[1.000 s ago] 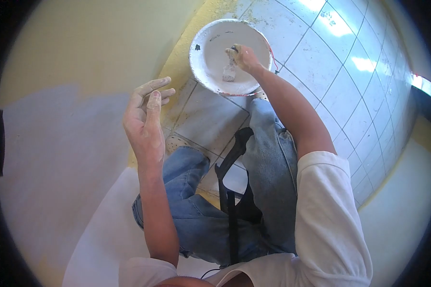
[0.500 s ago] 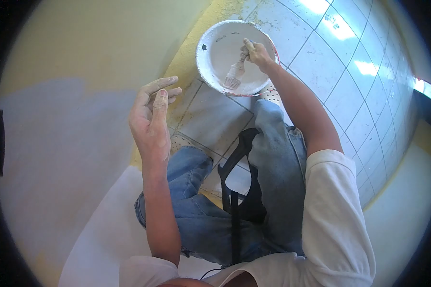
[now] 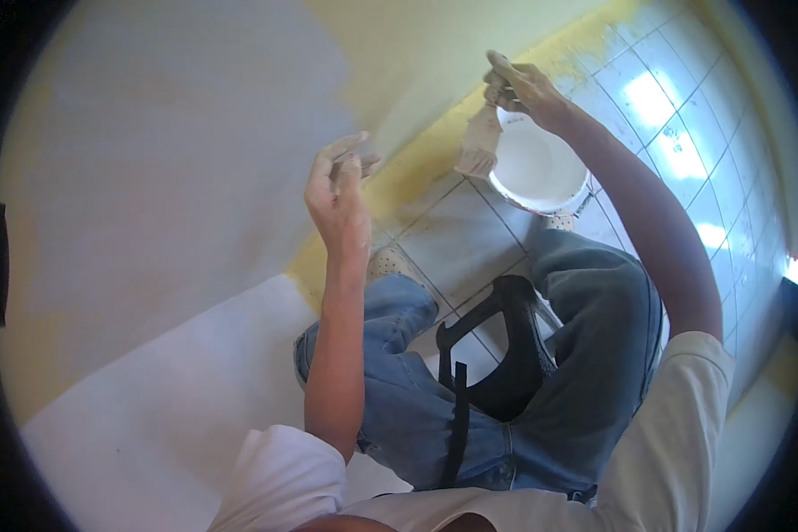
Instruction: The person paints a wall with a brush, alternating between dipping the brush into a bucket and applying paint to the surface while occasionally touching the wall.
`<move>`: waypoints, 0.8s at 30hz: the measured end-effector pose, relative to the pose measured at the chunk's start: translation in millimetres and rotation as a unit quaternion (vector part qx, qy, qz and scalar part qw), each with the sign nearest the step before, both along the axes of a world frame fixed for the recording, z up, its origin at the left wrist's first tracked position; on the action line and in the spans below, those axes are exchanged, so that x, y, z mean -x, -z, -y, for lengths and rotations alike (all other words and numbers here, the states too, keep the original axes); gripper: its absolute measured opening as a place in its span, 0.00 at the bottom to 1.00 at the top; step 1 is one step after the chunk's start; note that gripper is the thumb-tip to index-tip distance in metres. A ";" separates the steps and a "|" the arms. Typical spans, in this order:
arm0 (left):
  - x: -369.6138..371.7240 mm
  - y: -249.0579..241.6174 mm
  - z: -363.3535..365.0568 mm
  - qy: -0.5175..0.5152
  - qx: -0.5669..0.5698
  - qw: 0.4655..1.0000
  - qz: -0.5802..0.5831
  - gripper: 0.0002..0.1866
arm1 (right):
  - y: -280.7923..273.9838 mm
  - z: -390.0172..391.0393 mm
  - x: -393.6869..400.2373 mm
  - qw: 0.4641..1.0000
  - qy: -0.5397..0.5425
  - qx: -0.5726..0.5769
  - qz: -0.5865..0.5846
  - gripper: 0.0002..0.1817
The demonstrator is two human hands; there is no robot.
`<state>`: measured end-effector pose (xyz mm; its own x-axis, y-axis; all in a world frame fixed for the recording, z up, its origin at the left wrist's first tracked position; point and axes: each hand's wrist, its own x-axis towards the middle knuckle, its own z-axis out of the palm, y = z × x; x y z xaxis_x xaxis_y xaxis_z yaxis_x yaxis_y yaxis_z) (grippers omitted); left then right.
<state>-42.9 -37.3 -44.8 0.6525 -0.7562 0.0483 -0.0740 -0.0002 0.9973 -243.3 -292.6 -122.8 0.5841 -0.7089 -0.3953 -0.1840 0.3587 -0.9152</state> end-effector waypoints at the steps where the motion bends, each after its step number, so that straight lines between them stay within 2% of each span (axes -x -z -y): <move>1: -8.0 -2.7 -5.5 -0.023 0.001 1.000 0.005 0.14 | -13.7 -4.6 -14.5 1.000 -0.008 0.018 0.021 0.28; 4: -40.6 -2.7 -17.4 -0.076 0.004 0.997 0.004 0.14 | -37.5 -19.2 -55.7 0.994 0.055 0.023 0.092 0.30; 5: -49.8 -0.2 -22.0 -0.085 0.009 0.996 0.000 0.15 | -41.3 -33.8 -60.4 0.987 0.082 0.029 0.137 0.26; 6: -54.9 0.7 -25.8 -0.097 0.012 0.995 -0.003 0.15 | -38.2 -52.4 -68.2 0.966 0.136 -0.005 0.220 0.22; 8: -61.7 -1.3 -25.5 -0.108 0.023 0.994 -0.012 0.15 | -30.6 -94.0 -83.7 0.909 0.310 -0.086 0.266 0.17; 10: -70.9 1.7 -19.2 -0.111 0.022 0.993 -0.015 0.14 | -24.6 -142.9 -91.2 0.858 0.377 -0.103 0.334 0.10; 13: -69.2 -2.7 -22.6 -0.094 0.028 0.995 -0.015 0.14 | -37.6 -198.0 -109.0 0.825 0.466 -0.073 0.311 0.11; 20: -66.5 -10.6 -38.9 -0.078 0.041 0.996 -0.031 0.13 | -38.1 -213.4 -142.8 0.853 0.465 0.076 0.225 0.13; 24: -69.4 -9.5 -38.2 -0.079 0.047 0.995 -0.045 0.13 | -42.3 -204.7 -149.0 0.856 0.465 0.071 0.214 0.12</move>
